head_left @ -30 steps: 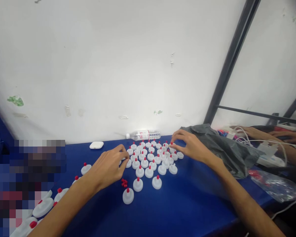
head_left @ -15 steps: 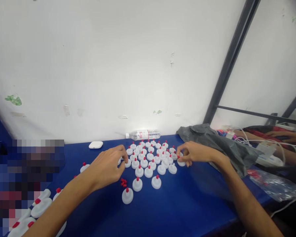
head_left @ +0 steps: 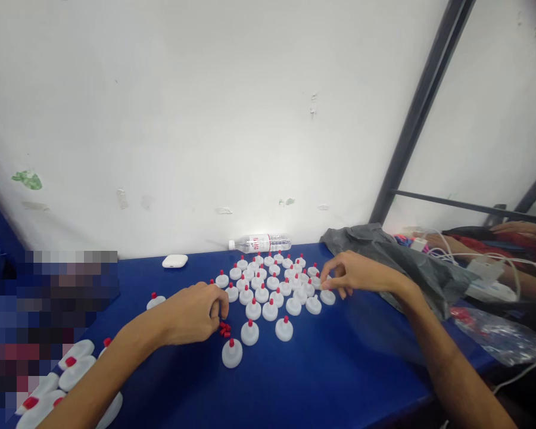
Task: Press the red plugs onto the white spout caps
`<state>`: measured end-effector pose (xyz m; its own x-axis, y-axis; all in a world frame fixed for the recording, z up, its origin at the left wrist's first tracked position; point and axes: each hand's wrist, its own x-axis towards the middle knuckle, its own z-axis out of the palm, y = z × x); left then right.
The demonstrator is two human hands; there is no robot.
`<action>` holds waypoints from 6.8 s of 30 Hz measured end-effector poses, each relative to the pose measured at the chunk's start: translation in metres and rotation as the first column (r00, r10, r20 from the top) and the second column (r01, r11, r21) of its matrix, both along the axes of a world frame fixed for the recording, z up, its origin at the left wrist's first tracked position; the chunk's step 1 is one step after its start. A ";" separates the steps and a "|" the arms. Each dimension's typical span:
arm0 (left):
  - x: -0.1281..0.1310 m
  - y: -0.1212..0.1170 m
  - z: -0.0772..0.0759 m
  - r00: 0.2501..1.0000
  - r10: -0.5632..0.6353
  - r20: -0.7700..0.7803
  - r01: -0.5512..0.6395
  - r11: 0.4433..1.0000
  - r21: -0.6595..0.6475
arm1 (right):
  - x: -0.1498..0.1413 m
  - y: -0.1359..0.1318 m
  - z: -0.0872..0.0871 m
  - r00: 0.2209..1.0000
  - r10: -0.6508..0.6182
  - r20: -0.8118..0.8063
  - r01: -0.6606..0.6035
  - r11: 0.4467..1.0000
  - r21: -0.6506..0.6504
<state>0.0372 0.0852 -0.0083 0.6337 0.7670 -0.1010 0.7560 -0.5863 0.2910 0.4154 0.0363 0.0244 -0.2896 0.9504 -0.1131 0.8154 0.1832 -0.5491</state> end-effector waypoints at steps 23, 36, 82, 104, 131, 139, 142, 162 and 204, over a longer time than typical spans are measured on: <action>0.012 -0.002 -0.002 0.965 -0.040 0.259 -0.010 0.982 0.187 | -0.021 0.000 -0.008 0.982 0.164 -0.098 -0.132 0.952 0.275; 0.038 -0.012 -0.013 0.791 -0.112 0.602 0.025 0.988 0.151 | -0.075 -0.005 -0.043 0.959 0.272 -0.084 -0.178 0.803 0.568; 0.047 -0.024 -0.028 0.865 -0.297 0.405 0.093 0.887 0.453 | -0.100 -0.010 -0.066 0.917 0.370 0.149 -0.291 0.367 0.884; 0.004 0.000 0.003 0.991 -0.025 0.128 0.048 0.982 -0.185 | -0.044 0.003 -0.020 0.994 0.034 -0.105 0.044 0.745 0.666; 0.020 -0.004 -0.004 0.937 -0.030 0.347 0.019 0.999 0.034 | -0.025 0.010 -0.025 0.988 0.128 0.090 -0.153 0.904 0.399; 0.030 -0.007 -0.009 0.870 -0.097 0.484 0.000 0.980 0.197 | -0.027 0.008 -0.024 0.980 0.135 0.144 -0.189 0.855 0.482; 0.030 -0.007 -0.013 0.848 -0.116 0.518 -0.009 0.973 0.231 | -0.027 0.006 -0.023 0.976 0.155 0.150 -0.209 0.857 0.471; 0.035 -0.012 -0.023 0.769 -0.294 0.567 -0.025 0.873 0.487 | -0.044 0.002 -0.023 0.987 0.100 -0.128 0.006 0.764 0.645; 0.052 -0.029 -0.038 0.890 -0.406 0.207 0.064 0.561 0.825 | -0.096 -0.008 -0.071 0.913 0.358 0.195 -0.323 0.341 0.883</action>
